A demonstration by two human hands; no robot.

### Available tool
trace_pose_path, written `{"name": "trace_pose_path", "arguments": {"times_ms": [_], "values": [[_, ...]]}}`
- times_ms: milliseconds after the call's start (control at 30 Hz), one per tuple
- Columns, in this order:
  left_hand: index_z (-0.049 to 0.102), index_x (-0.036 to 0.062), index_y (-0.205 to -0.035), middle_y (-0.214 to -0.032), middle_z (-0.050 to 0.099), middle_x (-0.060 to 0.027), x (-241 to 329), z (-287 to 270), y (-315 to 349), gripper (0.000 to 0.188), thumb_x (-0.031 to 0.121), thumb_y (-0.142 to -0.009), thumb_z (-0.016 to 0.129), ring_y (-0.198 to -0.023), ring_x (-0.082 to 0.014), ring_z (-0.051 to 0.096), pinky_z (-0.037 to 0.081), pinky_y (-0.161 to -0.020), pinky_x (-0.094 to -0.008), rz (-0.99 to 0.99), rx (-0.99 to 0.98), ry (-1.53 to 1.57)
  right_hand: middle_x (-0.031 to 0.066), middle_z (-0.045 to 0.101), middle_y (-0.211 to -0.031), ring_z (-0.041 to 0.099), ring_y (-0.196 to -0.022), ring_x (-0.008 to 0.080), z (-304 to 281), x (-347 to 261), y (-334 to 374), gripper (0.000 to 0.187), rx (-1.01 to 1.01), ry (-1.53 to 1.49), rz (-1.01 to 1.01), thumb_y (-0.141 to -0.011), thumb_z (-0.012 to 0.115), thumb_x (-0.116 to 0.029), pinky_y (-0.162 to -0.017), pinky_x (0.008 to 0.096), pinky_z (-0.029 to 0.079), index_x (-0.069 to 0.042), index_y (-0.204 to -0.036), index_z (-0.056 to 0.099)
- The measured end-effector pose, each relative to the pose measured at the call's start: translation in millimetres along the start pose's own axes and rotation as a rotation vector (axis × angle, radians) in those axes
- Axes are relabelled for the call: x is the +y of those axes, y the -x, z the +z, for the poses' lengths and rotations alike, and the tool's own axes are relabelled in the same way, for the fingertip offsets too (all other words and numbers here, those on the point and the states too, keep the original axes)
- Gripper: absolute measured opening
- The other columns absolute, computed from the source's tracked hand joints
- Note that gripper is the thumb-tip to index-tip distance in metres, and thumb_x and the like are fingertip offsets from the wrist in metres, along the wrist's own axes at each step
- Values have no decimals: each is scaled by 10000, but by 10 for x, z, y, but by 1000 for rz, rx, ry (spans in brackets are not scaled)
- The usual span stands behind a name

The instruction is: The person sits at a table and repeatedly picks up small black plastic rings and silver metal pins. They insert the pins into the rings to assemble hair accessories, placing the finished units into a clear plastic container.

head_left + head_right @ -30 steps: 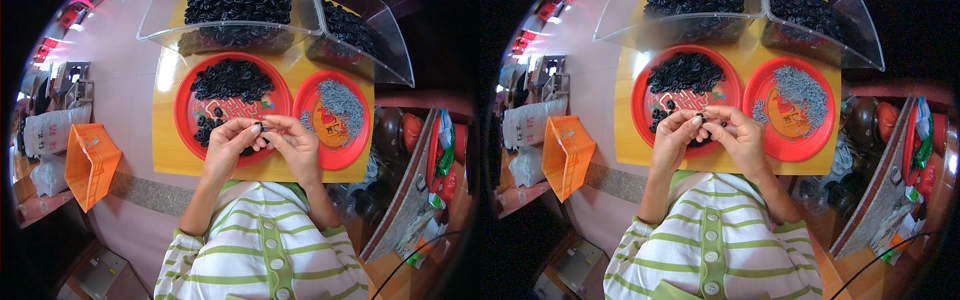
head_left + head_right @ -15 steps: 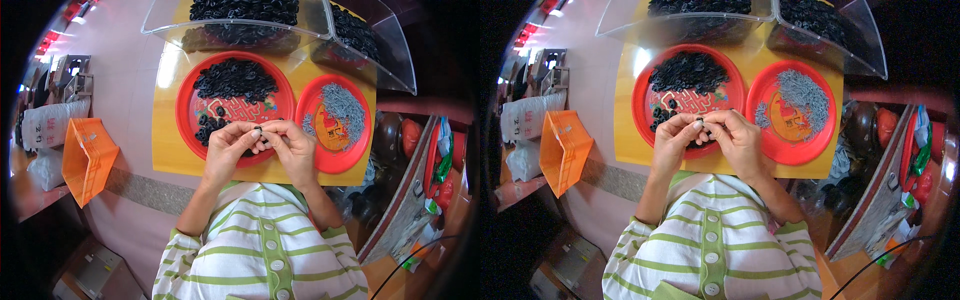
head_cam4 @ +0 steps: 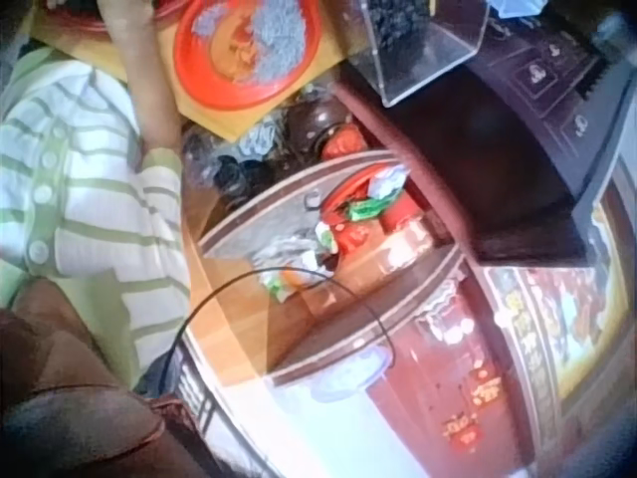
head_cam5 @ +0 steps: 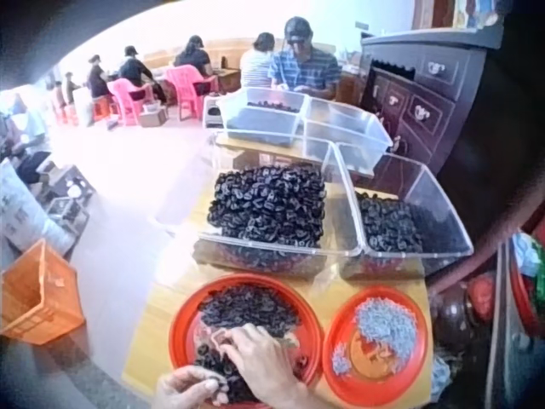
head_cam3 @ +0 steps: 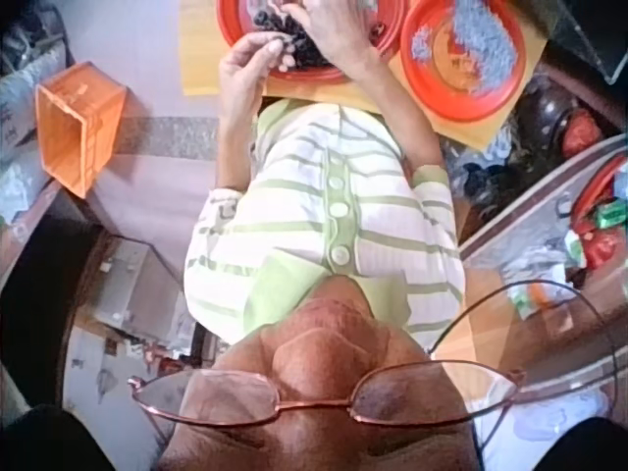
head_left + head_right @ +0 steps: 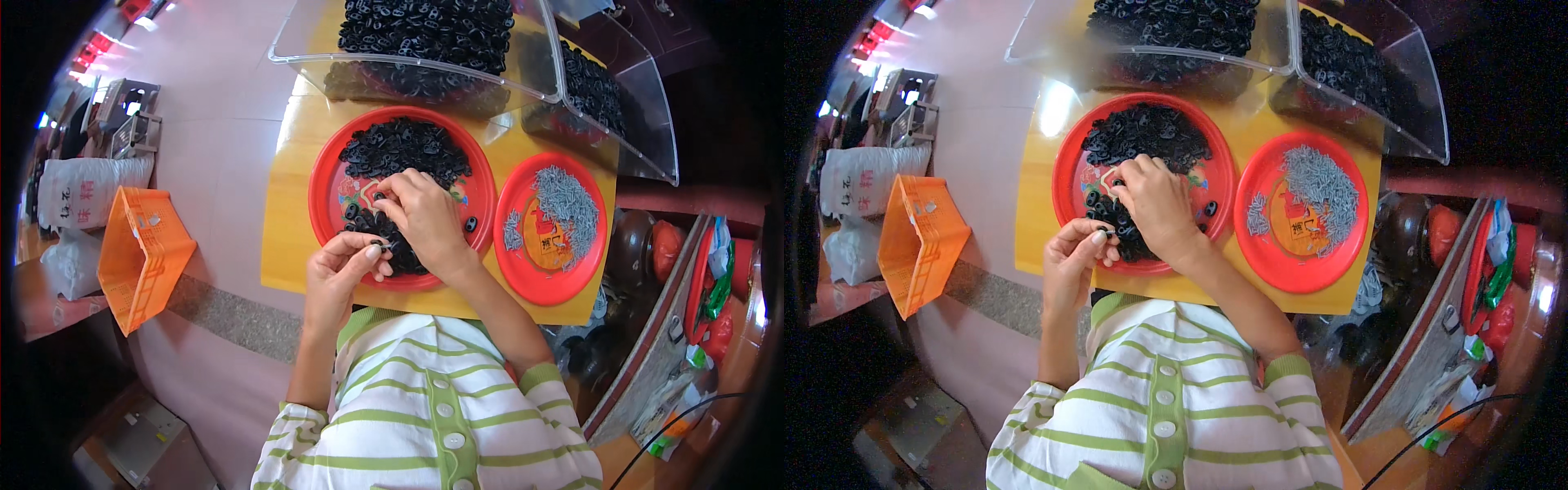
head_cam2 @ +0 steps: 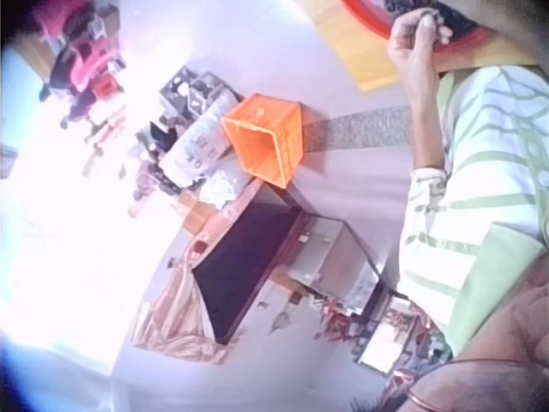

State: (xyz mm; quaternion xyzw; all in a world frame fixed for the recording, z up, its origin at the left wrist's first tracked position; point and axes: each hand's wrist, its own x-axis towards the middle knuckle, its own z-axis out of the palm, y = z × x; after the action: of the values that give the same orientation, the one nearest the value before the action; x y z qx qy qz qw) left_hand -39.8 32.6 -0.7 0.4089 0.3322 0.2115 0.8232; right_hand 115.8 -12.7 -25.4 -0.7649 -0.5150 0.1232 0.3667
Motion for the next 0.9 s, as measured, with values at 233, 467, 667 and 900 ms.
{"name": "trace_pose_path", "arguments": {"times_ms": [233,467,667,900], "values": [[607,-45,-928,-846,644,-117,1,-16,-27,101,28,-867,576,-688,-139,615,494,-618,-244,16,-10,36,129,547,-858,547,-855,317,5,17,17,131,-66,-46,-17,-763,642,-76,-715,421,454,-26,-855,563],[601,-37,-959,-887,644,-111,13,38,-126,121,49,-880,569,-737,-148,627,502,-648,-246,32,-18,38,90,627,-930,602,-691,119,-211,83,131,125,-50,-544,182,-776,645,23,-572,252,487,-2,-879,578],[596,-31,-998,-1064,624,-131,-28,271,-232,150,70,-895,555,-938,-182,623,522,-800,-293,78,-70,131,80,637,-981,630,-818,139,-514,7,292,174,122,-665,80,-762,674,20,-672,255,535,-28,-915,607],[584,-35,-1015,-1112,612,-159,-104,496,-325,161,71,-899,548,-931,-185,629,515,-846,-337,50,-87,192,122,644,-977,639,-870,226,-695,14,388,187,273,-324,-60,-749,683,12,-675,298,530,-38,-915,612]]}}
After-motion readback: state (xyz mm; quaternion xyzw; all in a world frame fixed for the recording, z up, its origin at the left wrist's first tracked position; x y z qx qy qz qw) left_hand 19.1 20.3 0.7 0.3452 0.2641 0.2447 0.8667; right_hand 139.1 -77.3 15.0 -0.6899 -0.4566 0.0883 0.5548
